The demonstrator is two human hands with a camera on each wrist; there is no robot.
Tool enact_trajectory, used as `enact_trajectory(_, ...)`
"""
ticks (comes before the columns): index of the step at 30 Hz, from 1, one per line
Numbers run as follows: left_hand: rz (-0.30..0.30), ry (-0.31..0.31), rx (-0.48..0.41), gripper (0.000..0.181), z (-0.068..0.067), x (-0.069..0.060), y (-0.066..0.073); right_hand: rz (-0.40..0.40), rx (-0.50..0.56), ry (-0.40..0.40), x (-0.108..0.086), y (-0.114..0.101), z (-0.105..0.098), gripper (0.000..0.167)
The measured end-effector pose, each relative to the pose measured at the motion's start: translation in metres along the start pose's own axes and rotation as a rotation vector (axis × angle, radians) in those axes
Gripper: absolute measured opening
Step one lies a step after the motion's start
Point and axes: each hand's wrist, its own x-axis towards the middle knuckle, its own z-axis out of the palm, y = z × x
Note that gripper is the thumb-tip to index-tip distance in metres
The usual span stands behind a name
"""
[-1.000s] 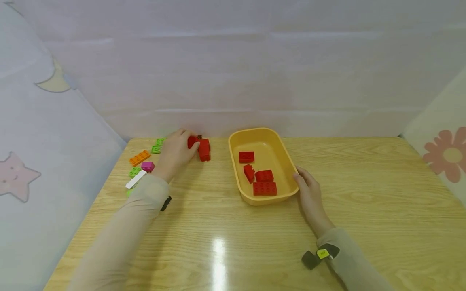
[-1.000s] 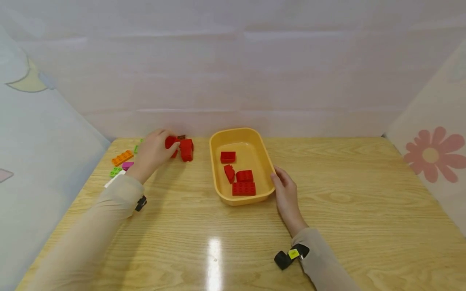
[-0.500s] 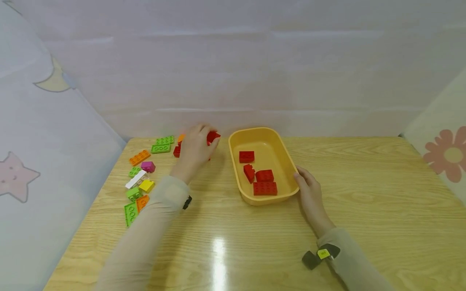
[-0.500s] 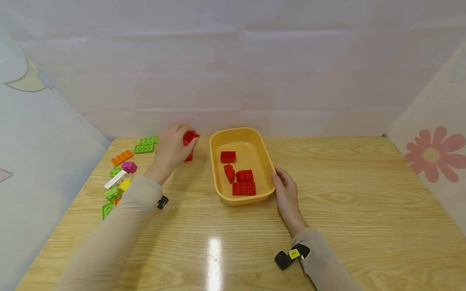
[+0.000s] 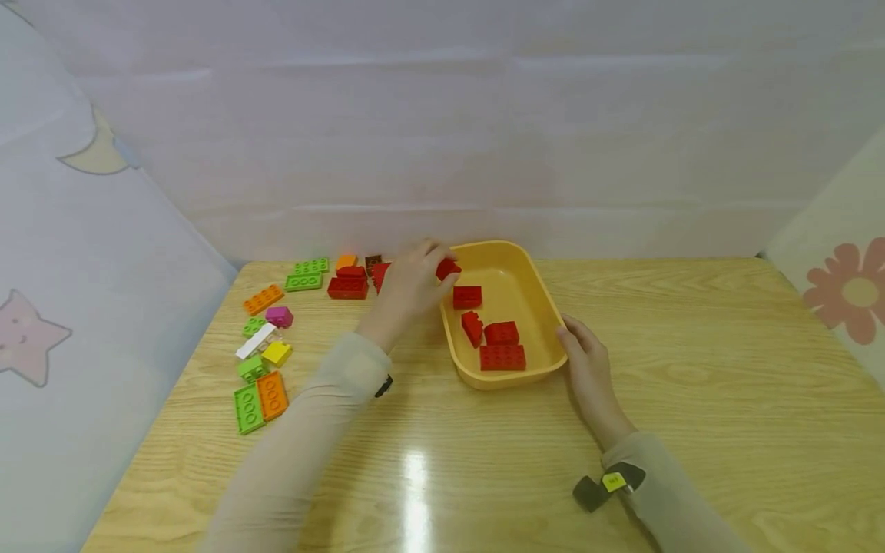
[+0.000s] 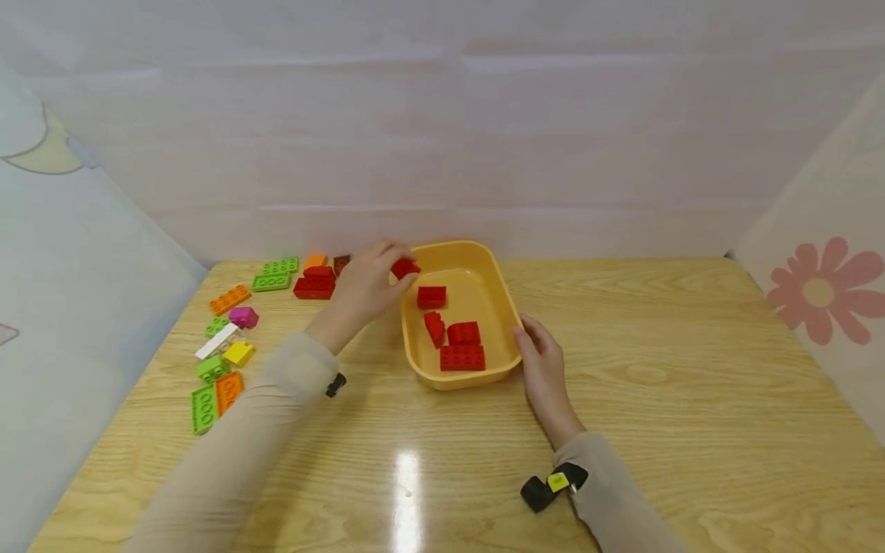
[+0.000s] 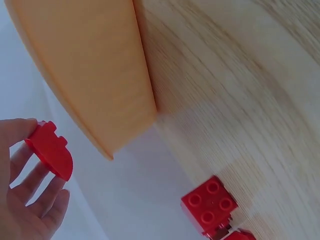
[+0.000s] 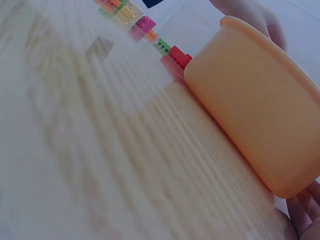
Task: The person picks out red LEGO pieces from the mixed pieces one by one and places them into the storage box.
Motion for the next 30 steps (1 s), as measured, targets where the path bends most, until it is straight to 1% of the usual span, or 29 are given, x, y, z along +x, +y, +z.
enact_trajectory(5,0.051,-0.049,0.057,0.029,0.01,0.005,0.012,-0.002,0.005,-0.003,0.0,0.0,-0.001,0.051)
enact_trajectory(9,0.084,-0.083,0.07,0.028,0.017,0.008,0.02,-0.002,-0.001,-0.007,0.0,0.0,-0.002,0.051)
enact_trajectory(11,0.114,-0.1,0.08,0.026,0.019,0.01,0.023,-0.001,-0.007,-0.007,0.001,0.0,-0.002,0.05)
enact_trajectory(14,0.147,-0.147,0.104,0.024,0.023,0.011,0.027,0.0,-0.019,-0.006,0.001,0.0,-0.001,0.05)
enact_trajectory(19,0.167,-0.236,0.141,0.026,0.032,0.015,0.032,0.006,-0.017,-0.003,0.0,-0.001,0.0,0.049)
enact_trajectory(23,0.187,-0.291,0.141,0.027,0.039,0.018,0.037,0.01,-0.013,0.002,0.0,-0.001,0.0,0.049)
enact_trajectory(27,0.23,-0.347,0.123,0.027,0.044,0.02,0.04,0.008,-0.011,0.012,0.0,-0.001,0.0,0.048)
enact_trajectory(30,0.262,-0.376,0.113,0.026,0.049,0.021,0.042,0.008,-0.017,0.015,0.0,-0.002,0.0,0.048)
